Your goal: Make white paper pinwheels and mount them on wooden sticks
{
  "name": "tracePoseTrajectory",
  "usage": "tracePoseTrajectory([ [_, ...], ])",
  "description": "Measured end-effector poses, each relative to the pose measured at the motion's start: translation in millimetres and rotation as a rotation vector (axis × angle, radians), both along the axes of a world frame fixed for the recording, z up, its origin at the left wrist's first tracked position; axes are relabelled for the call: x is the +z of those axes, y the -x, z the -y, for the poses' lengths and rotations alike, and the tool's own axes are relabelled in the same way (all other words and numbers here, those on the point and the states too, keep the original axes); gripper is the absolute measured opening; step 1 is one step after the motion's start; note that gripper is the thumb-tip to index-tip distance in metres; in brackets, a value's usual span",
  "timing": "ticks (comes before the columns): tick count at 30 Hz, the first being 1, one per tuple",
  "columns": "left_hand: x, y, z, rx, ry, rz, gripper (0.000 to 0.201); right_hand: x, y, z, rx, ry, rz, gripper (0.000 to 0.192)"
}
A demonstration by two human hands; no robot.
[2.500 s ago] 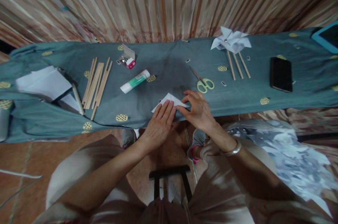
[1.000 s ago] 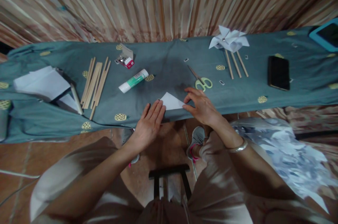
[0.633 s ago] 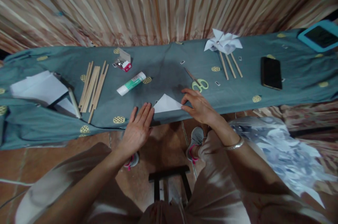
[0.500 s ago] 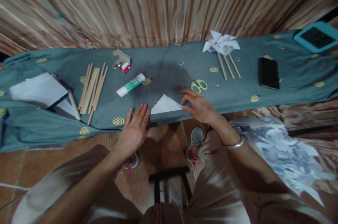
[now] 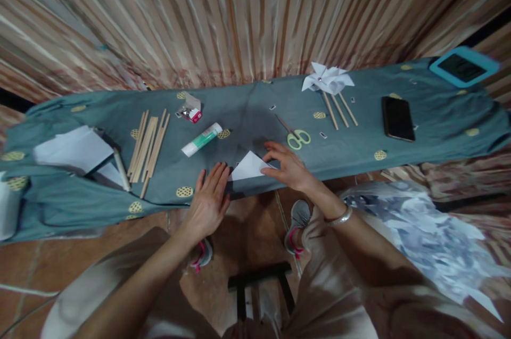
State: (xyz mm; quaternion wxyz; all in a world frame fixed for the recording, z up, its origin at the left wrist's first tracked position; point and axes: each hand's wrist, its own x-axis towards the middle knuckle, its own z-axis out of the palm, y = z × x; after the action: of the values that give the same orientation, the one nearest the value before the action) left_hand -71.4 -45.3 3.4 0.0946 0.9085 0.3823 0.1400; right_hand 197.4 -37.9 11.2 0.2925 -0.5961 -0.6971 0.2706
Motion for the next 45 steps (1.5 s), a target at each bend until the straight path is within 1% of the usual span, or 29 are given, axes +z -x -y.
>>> tracePoseTrajectory([
  [2,3.8,-0.3,-3.1,0.024,0.081,0.069,0.054,1.1,4.0,-2.9,0.010,0.011,-0.041,0.008],
  [5,9.4,-0.8,-10.6,0.123,0.214,0.217,0.055,4.0,8.1,-6.6,0.017,-0.017,-0.108,0.010],
  [8,12.8,-4.0,-20.2,0.228,0.348,0.394,0.065,6.2,12.2,-8.7,0.011,-0.064,-0.159,0.014],
  [13,16.3,-13.6,-35.5,0.315,0.613,0.690,0.079,9.6,20.1,-10.8,0.030,-0.127,-0.202,0.015],
  [15,20.0,-17.0,-40.8,0.326,0.722,0.725,0.078,11.2,22.5,-11.7,0.040,-0.145,-0.229,0.014],
  [17,24.8,-19.8,-45.4,0.325,0.802,0.716,0.071,13.1,24.0,-12.4,0.049,-0.163,-0.262,0.015],
  [20,30.8,-23.5,-50.7,0.352,0.894,0.716,0.055,16.5,24.6,-12.5,0.048,-0.190,-0.292,0.016],
  [24,32.5,-28.5,-53.2,0.409,0.977,0.749,0.052,19.5,25.2,-10.8,0.046,-0.213,-0.295,0.018],
  [27,31.1,-31.4,-52.9,0.427,0.985,0.807,0.051,19.6,25.1,-10.0,0.058,-0.206,-0.278,0.018],
  [30,30.1,-32.1,-54.0,0.453,0.931,0.871,0.051,20.4,18.1,-11.6,0.055,-0.218,-0.266,0.019],
  [32,29.8,-31.3,-56.1,0.464,0.864,0.904,0.051,22.5,6.8,-13.7,0.002,-0.238,-0.233,0.022],
  [33,29.5,-30.8,-57.4,0.468,0.831,0.919,0.050,23.8,-0.5,-14.8,-0.051,-0.247,-0.194,0.023],
  [35,28.1,-29.6,-60.2,0.477,0.778,0.938,0.048,26.3,-16.3,-16.2,-0.217,-0.235,-0.034,0.025],
  [37,25.4,-28.6,-62.9,0.492,0.736,0.940,0.045,28.1,-29.9,-16.3,-0.367,-0.165,0.241,0.029],
  [38,23.9,-28.2,-64.3,0.499,0.715,0.936,0.043,28.6,-34.8,-16.0,-0.402,-0.104,0.375,0.031],
  [40,20.9,-27.8,-66.7,0.509,0.673,0.925,0.040,29.4,-40.2,-15.4,-0.419,0.012,0.578,0.032],
  [41,20.0,-27.6,-67.9,0.511,0.657,0.922,0.039,29.8,-40.9,-15.3,-0.411,0.055,0.641,0.032],
  [43,19.6,-27.3,-70.0,0.509,0.619,0.910,0.036,30.7,-40.4,-16.3,-0.396,0.102,0.703,0.032],
  [45,21.3,-26.7,-72.2,0.499,0.554,0.884,0.034,31.3,-39.8,-18.9,-0.394,0.122,0.717,0.031],
])
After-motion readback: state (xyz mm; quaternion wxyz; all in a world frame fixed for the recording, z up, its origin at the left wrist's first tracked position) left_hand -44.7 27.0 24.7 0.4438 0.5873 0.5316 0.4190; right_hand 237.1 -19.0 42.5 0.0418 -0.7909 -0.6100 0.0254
